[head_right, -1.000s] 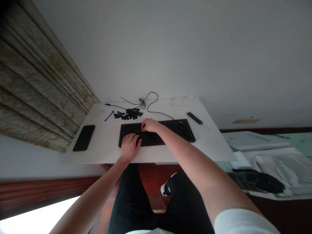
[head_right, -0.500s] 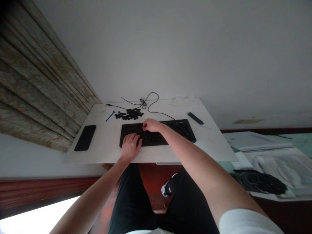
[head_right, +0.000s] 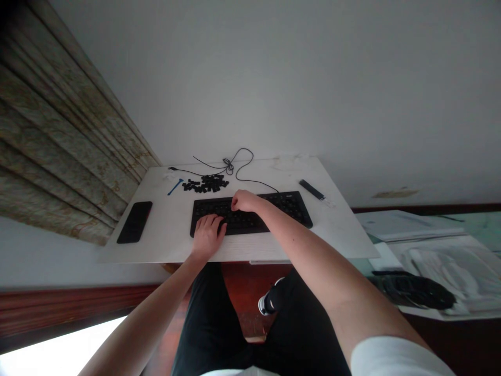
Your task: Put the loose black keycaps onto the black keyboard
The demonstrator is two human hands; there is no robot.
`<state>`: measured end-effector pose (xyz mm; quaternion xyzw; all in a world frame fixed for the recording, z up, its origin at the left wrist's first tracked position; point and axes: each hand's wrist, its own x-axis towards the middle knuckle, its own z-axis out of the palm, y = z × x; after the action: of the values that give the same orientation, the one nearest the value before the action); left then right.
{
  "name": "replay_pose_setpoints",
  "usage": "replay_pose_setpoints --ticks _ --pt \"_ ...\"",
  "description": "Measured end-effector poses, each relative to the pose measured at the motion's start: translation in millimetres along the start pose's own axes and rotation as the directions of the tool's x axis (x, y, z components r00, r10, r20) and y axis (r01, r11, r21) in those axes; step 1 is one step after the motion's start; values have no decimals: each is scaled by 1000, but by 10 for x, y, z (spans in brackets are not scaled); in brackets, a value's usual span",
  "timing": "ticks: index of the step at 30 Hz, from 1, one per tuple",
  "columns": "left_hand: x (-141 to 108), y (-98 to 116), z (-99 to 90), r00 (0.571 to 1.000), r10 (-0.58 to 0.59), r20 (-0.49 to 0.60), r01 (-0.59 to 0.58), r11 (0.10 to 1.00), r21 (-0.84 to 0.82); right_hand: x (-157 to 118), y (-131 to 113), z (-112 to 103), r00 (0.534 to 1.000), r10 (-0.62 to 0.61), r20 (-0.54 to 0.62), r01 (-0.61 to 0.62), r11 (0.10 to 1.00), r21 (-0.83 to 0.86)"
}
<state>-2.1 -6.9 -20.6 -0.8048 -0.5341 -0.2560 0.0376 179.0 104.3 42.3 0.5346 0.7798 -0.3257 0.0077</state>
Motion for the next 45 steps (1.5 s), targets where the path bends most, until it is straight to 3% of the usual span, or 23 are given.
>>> replay_pose_setpoints --ticks 4,25,39,45 --pt "1 2 -1 1000 -1 8 1 1000 1 35 13 1 999 16 -40 -17 1000 -15" --pt "-9 2 1 1000 -4 11 4 1000 -3 8 -17 -34 998 56 3 -56 998 -30" --pt "7 9 -17 1000 2 20 -2 1000 7 16 -54 -31 997 -81 -12 81 996 -38" --pt "7 4 -27 1000 4 23 -5 1000 4 43 -102 33 999 -23 -24 22 1000 -14"
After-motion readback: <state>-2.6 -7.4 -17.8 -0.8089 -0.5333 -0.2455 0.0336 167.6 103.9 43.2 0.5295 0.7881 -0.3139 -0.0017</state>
